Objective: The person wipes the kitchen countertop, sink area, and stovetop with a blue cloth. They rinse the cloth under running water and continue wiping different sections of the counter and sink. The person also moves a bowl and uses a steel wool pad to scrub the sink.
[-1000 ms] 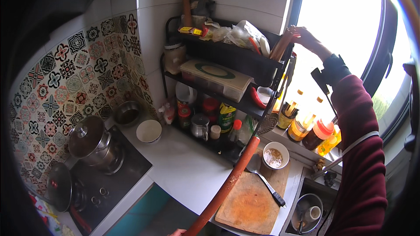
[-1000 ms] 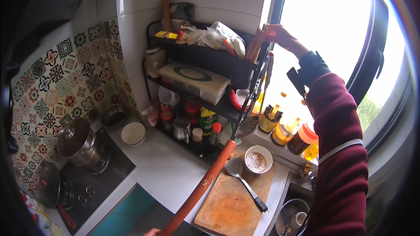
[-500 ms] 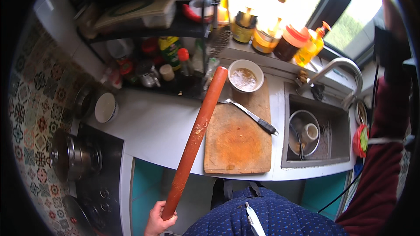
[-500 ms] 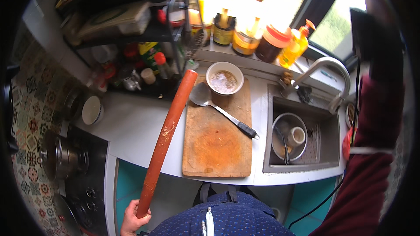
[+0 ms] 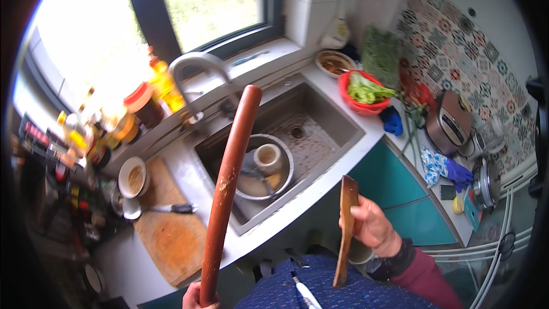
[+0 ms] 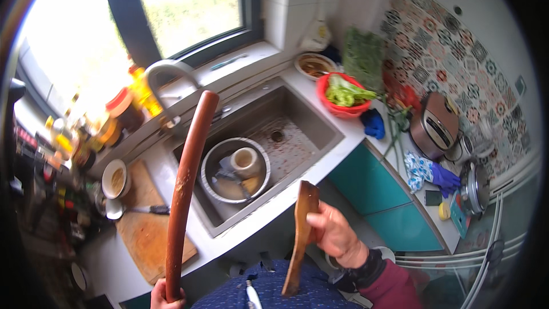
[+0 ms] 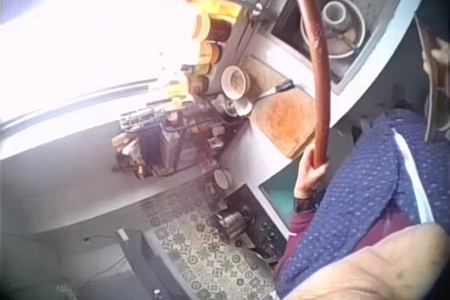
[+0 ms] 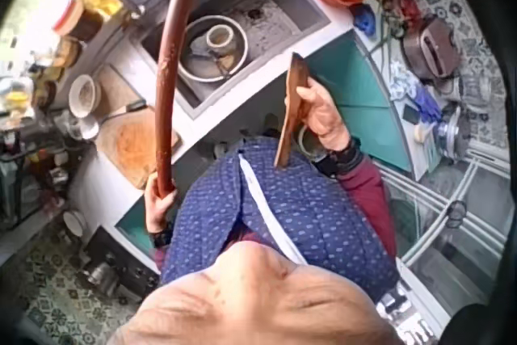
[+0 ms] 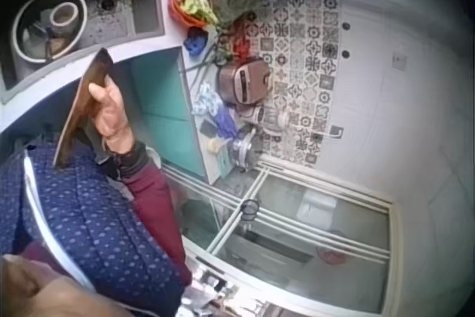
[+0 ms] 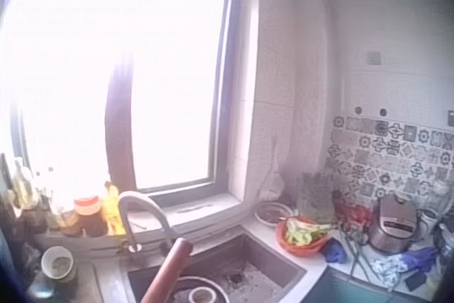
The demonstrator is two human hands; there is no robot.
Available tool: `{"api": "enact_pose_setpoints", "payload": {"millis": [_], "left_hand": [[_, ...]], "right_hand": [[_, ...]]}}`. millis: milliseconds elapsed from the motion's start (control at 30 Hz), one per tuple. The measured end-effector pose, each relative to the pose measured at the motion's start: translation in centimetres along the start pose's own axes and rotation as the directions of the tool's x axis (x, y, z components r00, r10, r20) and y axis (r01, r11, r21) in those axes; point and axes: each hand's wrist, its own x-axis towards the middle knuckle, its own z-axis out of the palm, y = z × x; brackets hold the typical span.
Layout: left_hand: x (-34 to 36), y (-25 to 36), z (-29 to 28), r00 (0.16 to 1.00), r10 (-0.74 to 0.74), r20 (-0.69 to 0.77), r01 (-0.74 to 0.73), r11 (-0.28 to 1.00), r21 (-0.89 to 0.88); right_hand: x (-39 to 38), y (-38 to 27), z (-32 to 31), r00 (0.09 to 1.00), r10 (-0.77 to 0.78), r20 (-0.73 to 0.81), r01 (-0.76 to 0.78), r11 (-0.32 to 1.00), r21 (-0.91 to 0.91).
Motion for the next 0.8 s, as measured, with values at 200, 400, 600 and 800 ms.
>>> {"api": "enact_pose_setpoints", "payload": {"millis": [200,400,600,800], "left_hand": [[13.0,6.5,15.6,0.978,-0.018,0.210,0.018,1.000,0.004],[21.4,11.9,26.2,0.955,-0.027,0.296,0.043,0.998,-0.050],[31.0,16.0,32.0,0.907,-0.108,0.408,0.184,0.971,-0.152],[40.3,19.9,36.2,0.857,-0.133,0.498,0.282,0.930,-0.235]], "right_hand": [[-4.9,-8.1,-10.6,0.980,0.086,0.180,-0.105,0.989,0.101],[-0.4,-15.2,-18.9,0.903,-0.379,-0.205,0.283,0.881,-0.379],[6.5,-22.1,-20.9,0.717,-0.696,-0.033,0.080,0.130,-0.988],[15.3,-27.9,-19.6,0.763,-0.572,0.302,0.162,-0.284,-0.945]]}}
